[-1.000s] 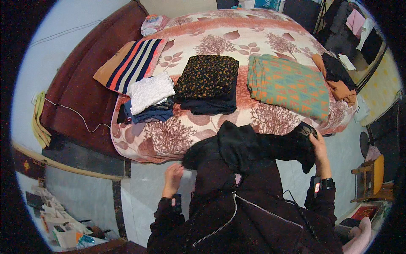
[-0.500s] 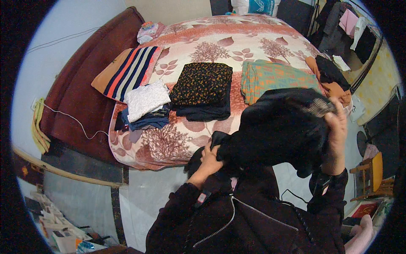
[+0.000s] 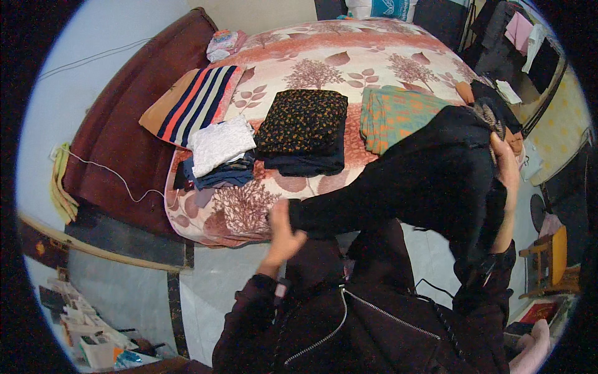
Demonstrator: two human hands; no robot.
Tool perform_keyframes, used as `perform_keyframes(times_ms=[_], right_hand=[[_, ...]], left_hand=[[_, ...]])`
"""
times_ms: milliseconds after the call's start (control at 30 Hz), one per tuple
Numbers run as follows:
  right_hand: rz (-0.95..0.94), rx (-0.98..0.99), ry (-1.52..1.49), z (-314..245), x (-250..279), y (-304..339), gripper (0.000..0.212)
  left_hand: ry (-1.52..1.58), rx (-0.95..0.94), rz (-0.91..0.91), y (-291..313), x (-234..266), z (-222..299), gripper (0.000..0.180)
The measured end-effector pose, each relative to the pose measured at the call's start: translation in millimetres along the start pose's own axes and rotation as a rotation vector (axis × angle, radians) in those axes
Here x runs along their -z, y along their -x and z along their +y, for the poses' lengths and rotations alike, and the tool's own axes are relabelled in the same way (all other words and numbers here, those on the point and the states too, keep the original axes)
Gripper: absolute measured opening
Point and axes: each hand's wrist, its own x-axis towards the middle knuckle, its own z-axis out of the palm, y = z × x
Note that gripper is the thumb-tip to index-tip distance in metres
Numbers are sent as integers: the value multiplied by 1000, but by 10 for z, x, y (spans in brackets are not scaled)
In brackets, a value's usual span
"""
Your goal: The person folds several pieces of clothing on a bed, then mops the floor in the same room using a mop.
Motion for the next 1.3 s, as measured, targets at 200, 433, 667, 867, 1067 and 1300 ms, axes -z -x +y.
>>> perform_keyframes(times_ms=[200, 433, 667, 867, 1067, 1300], right_hand=[[12, -258, -694, -412, -48, 121, 32], [-6, 330, 111, 236, 194, 343, 26], [-291, -522, -114, 793, -368, 407, 36], [-760, -217, 140, 1160, -1203, 1351, 123], [-878, 57, -170, 922, -1808, 2064, 148], [-434, -92, -247, 921, -2096, 2326, 96]], left_hand=[[56, 13, -63, 162, -839, 750, 132], [319, 91, 191, -208, -483, -52, 42], [1527, 770, 196, -647, 493, -322, 47], [1675, 591, 81, -768, 844, 690, 50], [1848, 389, -154, -743, 542, 1677, 54], [1978, 278, -300, -603, 413, 2035, 58]])
